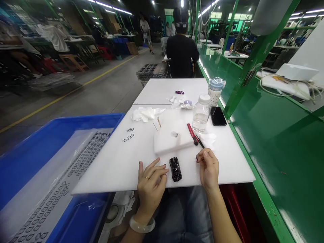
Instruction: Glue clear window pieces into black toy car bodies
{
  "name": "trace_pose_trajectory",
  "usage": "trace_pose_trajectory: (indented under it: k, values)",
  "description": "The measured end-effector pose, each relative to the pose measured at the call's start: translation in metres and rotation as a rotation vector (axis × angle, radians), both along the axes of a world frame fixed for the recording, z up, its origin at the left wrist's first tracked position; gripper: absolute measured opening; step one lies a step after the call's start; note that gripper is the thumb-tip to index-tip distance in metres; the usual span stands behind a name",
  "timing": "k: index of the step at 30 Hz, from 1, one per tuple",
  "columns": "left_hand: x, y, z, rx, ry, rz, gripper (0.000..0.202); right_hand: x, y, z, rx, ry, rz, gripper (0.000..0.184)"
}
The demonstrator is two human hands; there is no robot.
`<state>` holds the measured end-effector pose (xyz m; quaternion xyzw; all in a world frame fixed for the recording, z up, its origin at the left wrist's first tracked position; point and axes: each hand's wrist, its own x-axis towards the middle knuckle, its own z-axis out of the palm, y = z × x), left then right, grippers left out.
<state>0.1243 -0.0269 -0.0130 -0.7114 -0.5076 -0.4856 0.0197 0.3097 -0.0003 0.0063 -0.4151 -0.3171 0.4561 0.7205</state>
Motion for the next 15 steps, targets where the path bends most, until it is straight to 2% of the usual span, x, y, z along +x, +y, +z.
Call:
trace_pose_trajectory:
  k: [15]
  values:
    - [0.0016,0.002,0.0009,-0.013,0.069,0.023,0.024,-0.0026,-0.0024,0.0038,-0.026,-0.058,0.003,0.022]
